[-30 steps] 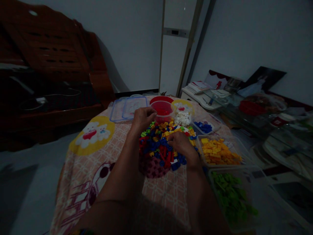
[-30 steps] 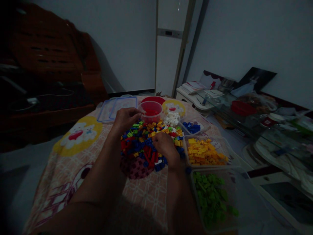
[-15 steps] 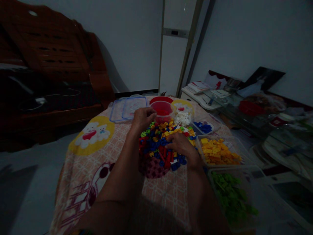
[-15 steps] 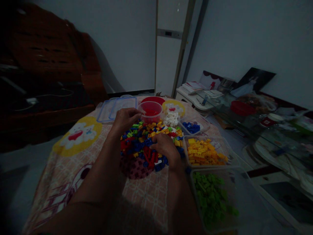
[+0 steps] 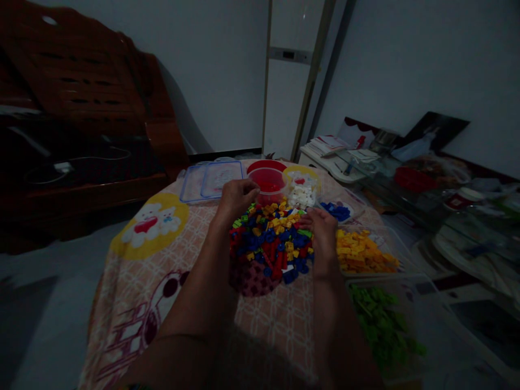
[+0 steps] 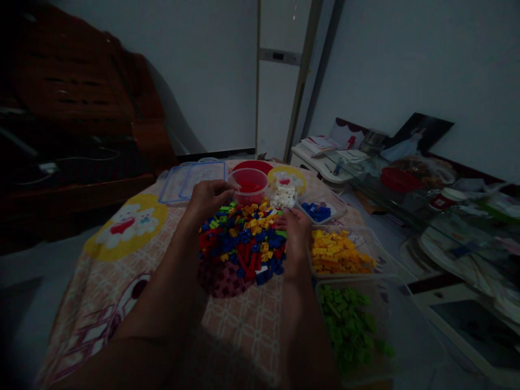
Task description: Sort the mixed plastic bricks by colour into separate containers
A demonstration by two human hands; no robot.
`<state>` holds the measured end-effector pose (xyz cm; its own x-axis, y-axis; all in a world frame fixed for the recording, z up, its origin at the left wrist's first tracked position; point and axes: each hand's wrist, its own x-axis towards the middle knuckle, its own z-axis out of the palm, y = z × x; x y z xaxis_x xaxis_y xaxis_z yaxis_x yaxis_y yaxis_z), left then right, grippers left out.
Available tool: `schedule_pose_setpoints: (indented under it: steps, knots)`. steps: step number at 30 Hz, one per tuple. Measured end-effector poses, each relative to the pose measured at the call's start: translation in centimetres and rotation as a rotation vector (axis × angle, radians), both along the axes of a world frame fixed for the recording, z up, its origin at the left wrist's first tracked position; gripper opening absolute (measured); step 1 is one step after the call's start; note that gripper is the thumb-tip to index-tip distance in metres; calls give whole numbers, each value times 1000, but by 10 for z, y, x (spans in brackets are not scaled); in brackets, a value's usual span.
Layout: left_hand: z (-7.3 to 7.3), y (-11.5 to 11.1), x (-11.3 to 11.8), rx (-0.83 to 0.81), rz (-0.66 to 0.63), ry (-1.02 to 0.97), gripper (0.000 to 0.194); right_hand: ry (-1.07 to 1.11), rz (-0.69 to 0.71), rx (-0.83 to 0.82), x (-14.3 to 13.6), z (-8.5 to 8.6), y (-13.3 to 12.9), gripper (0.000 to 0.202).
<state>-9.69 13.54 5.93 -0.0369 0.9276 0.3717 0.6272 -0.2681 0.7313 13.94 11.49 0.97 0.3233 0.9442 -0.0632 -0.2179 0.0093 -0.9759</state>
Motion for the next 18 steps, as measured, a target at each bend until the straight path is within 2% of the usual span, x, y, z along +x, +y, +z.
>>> schedule_pose_setpoints:
  steps: [4, 8, 11, 15, 18]
  knots:
    - [2, -2, 1, -6, 1, -5, 33, 161, -272, 95, 11, -11, 10, 35]
    - [1, -1, 2, -13, 6, -4, 32, 184, -394, 181, 18, -13, 16, 57]
    - [1, 0, 3, -16, 6, -2, 32, 158, -397, 214, 20, -12, 17, 61]
    - [0, 0, 2, -8, 5, 5, 34, 70, -321, 226, 16, -8, 13, 46]
    - [0, 1, 2, -11, -1, -1, 34, 7, -188, 174, 9, -2, 7, 35]
